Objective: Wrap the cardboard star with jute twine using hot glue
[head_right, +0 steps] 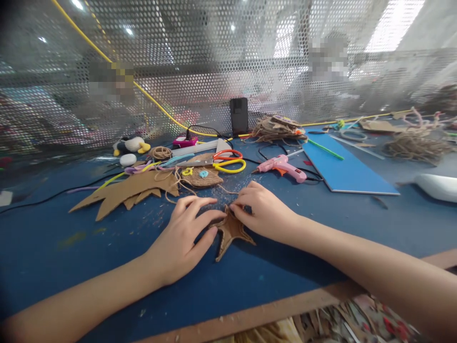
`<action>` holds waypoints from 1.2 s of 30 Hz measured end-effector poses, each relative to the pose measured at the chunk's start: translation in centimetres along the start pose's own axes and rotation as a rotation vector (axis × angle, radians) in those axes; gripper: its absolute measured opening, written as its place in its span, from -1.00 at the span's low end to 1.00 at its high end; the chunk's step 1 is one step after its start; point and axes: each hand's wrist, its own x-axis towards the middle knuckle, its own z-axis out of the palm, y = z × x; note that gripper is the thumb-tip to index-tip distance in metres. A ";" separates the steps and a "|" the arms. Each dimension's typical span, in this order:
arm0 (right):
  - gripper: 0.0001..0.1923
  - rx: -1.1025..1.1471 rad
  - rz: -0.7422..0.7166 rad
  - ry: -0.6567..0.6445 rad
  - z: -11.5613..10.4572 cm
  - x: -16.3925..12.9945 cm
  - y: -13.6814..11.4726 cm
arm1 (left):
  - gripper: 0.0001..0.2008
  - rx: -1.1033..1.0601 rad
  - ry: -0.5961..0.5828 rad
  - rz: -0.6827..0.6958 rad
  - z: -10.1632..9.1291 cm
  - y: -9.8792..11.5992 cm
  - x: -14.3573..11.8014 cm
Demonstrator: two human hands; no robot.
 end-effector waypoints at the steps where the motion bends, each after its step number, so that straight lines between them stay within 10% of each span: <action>1: -0.73 0.018 0.019 -0.001 0.1 0.0 0.0 | -0.66 0.003 -0.002 0.004 0.0 0.0 0.0; 36: -0.91 0.186 0.193 -0.009 0.7 0.7 -0.2 | -0.71 -0.113 -0.047 0.058 -0.4 0.2 0.3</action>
